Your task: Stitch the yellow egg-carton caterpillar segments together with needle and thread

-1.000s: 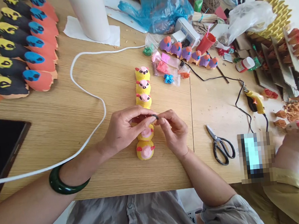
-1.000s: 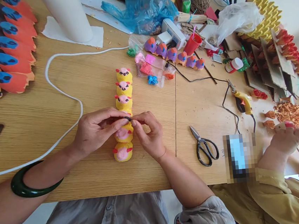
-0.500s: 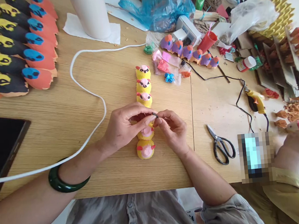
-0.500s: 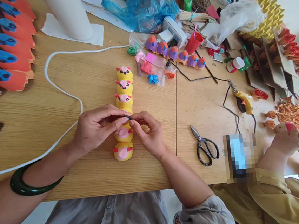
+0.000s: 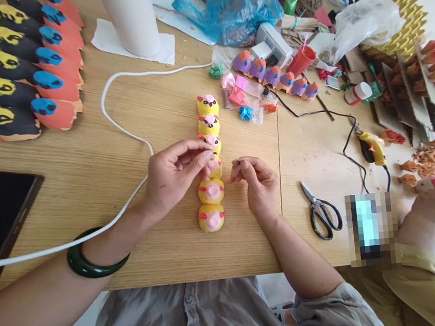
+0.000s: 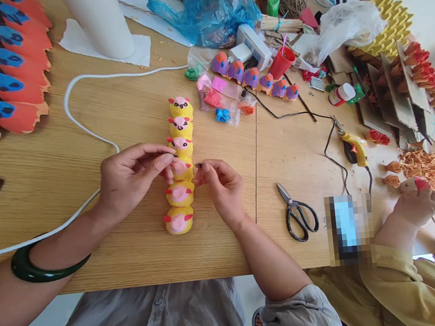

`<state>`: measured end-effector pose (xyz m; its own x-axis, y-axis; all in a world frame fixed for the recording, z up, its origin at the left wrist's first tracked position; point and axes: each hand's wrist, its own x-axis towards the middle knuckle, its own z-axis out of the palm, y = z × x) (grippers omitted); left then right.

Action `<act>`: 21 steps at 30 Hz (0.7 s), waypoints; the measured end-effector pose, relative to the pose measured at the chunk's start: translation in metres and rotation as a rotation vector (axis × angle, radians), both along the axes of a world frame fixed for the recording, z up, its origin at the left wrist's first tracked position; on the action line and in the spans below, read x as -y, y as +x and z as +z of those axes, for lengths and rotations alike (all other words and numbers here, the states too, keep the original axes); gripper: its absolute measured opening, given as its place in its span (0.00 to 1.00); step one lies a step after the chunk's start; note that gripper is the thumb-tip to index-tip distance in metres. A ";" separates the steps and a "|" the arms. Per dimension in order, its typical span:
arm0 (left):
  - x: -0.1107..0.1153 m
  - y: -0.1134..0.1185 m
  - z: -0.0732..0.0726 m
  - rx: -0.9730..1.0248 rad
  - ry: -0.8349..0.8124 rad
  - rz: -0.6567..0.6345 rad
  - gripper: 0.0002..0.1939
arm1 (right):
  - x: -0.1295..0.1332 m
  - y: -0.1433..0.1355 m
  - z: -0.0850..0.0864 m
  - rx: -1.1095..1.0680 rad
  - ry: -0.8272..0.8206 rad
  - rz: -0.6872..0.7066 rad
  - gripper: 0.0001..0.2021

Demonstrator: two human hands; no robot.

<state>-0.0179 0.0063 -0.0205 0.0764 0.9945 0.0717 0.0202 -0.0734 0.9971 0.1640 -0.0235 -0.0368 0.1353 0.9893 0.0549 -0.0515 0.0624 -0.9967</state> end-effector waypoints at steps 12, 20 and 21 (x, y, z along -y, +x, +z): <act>-0.002 0.000 0.000 0.116 -0.094 -0.044 0.13 | -0.002 0.002 0.002 0.016 -0.066 -0.024 0.18; -0.005 -0.001 -0.004 0.169 -0.108 -0.034 0.10 | -0.004 0.003 0.000 0.004 -0.056 -0.007 0.18; -0.005 -0.001 -0.004 0.187 -0.114 -0.041 0.09 | -0.004 0.003 -0.001 -0.009 -0.064 0.001 0.19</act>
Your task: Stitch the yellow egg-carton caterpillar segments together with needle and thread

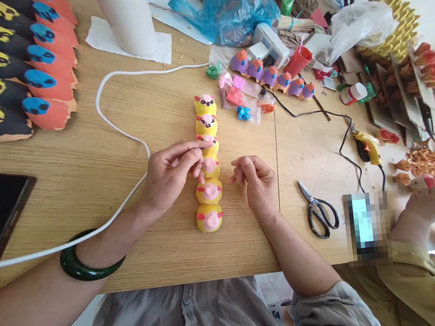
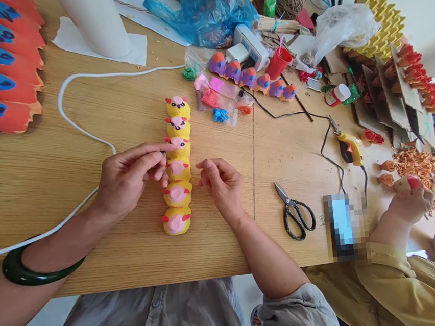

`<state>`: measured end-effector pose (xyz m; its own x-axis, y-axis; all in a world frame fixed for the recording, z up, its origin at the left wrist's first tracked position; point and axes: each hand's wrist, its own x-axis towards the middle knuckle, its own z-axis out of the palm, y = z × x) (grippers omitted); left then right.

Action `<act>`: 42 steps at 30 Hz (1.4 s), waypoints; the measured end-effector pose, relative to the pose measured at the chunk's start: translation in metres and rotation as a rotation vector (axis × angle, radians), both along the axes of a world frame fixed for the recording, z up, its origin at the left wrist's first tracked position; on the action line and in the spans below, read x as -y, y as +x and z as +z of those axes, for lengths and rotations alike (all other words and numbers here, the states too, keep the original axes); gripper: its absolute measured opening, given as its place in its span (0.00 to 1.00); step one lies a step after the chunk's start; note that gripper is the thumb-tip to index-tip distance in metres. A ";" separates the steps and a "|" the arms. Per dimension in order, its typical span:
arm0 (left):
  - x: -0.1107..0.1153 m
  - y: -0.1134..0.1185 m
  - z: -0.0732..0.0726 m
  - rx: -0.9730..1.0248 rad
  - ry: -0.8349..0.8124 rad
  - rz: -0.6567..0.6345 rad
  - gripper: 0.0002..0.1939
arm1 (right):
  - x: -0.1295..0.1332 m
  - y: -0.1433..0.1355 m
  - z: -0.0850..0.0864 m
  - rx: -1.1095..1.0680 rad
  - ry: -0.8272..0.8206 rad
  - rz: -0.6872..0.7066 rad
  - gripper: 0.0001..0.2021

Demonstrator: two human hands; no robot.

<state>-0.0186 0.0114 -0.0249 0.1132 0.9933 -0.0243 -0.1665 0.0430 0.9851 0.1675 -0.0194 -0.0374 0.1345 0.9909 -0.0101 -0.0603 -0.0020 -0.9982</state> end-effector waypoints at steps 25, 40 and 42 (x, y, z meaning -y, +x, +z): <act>0.005 -0.001 0.006 0.094 -0.123 -0.088 0.18 | -0.002 0.003 0.000 -0.133 -0.132 0.063 0.19; 0.006 -0.001 0.004 -0.016 -0.023 -0.216 0.11 | 0.001 0.001 0.003 -0.147 -0.106 0.178 0.22; 0.007 -0.001 0.005 -0.092 0.044 -0.208 0.11 | 0.001 0.001 0.004 -0.112 -0.087 0.192 0.24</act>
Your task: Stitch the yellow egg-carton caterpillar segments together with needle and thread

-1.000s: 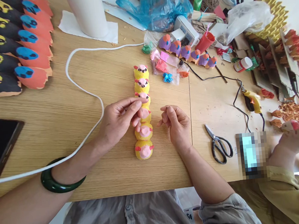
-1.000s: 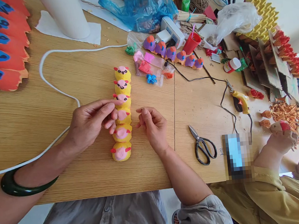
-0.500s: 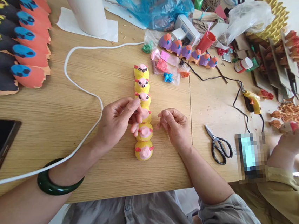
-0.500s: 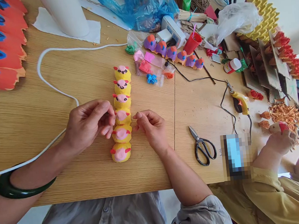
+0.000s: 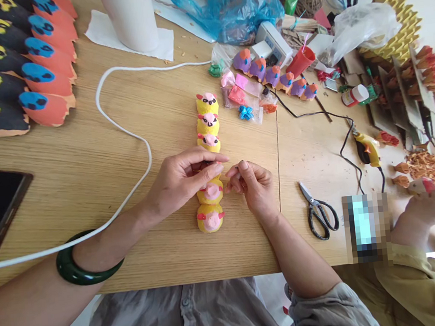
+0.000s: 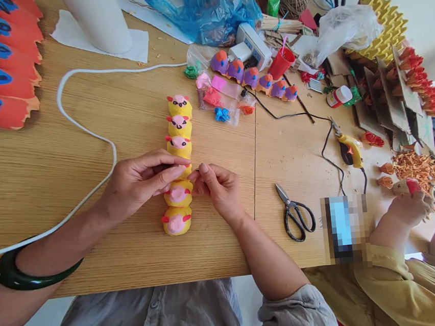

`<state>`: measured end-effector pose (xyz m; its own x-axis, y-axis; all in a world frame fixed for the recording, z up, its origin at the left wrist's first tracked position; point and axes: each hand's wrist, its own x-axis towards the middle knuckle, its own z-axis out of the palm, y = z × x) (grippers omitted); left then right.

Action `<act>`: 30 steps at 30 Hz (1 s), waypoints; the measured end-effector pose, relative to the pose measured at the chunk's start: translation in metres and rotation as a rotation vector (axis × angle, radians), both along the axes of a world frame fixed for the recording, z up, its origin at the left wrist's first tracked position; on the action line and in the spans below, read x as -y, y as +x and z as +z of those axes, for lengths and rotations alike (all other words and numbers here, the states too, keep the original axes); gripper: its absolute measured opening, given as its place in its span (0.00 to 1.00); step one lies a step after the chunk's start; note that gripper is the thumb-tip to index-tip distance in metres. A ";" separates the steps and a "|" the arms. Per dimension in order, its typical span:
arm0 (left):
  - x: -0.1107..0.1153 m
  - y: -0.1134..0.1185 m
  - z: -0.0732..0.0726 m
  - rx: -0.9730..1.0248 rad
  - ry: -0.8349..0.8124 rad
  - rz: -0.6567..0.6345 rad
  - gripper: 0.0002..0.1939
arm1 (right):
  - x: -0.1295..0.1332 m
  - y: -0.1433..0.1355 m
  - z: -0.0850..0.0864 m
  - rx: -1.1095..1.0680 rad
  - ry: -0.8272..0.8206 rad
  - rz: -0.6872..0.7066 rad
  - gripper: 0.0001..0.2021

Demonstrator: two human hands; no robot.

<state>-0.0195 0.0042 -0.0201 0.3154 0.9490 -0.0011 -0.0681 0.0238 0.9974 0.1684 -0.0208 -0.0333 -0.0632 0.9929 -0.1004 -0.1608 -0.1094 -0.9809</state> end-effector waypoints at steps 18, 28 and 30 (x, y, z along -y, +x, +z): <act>0.005 0.002 -0.005 -0.206 0.428 0.096 0.05 | 0.004 -0.002 0.005 0.102 -0.016 -0.008 0.20; 0.004 0.001 0.001 -0.244 0.298 0.090 0.06 | 0.005 -0.003 0.008 0.080 -0.042 -0.040 0.19; 0.005 0.001 0.001 -0.248 0.301 0.094 0.06 | 0.005 -0.002 0.008 0.104 -0.038 -0.031 0.19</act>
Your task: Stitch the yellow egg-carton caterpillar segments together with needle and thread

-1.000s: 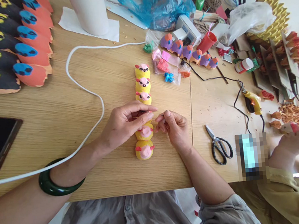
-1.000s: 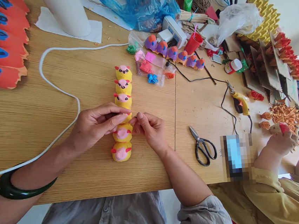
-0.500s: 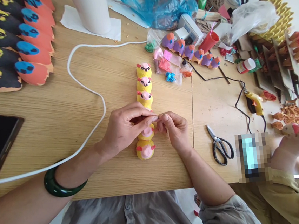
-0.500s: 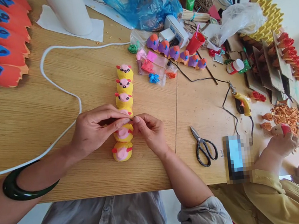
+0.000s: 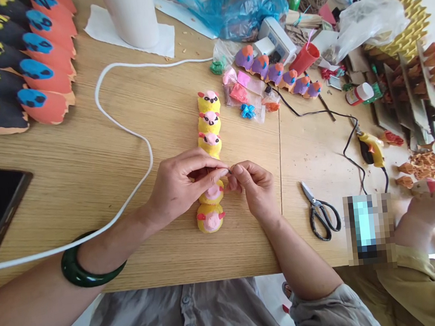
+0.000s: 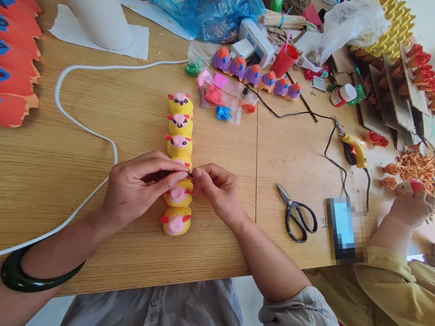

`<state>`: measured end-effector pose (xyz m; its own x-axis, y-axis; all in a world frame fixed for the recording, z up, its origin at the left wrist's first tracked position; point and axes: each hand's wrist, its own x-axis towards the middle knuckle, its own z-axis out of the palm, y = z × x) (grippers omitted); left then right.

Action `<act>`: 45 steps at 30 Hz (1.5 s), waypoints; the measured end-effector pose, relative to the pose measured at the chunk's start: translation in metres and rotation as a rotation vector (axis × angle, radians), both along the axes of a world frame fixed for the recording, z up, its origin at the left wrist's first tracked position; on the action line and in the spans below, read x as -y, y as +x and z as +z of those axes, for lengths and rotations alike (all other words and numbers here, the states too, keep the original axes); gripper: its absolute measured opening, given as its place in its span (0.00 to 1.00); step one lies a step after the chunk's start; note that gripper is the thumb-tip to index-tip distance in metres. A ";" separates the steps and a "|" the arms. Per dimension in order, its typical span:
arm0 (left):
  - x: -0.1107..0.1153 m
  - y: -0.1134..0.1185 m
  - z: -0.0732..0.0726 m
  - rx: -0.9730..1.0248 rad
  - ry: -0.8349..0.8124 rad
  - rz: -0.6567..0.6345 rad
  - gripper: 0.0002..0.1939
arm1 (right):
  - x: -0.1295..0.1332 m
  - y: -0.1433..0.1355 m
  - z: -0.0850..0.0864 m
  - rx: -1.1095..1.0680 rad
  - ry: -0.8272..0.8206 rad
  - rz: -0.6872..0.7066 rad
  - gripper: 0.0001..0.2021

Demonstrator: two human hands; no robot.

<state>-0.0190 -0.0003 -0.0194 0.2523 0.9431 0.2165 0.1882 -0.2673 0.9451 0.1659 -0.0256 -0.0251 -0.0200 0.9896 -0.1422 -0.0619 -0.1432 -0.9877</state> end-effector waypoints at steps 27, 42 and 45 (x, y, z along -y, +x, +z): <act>-0.010 0.004 0.005 0.651 -0.591 0.025 0.13 | -0.006 0.004 -0.008 -0.079 -0.054 -0.079 0.17; -0.006 0.002 0.002 0.353 -0.500 0.114 0.18 | -0.006 0.003 -0.006 -0.083 -0.056 -0.076 0.16; -0.006 0.002 0.001 0.334 -0.462 0.115 0.18 | -0.006 0.003 -0.006 -0.060 -0.049 -0.077 0.16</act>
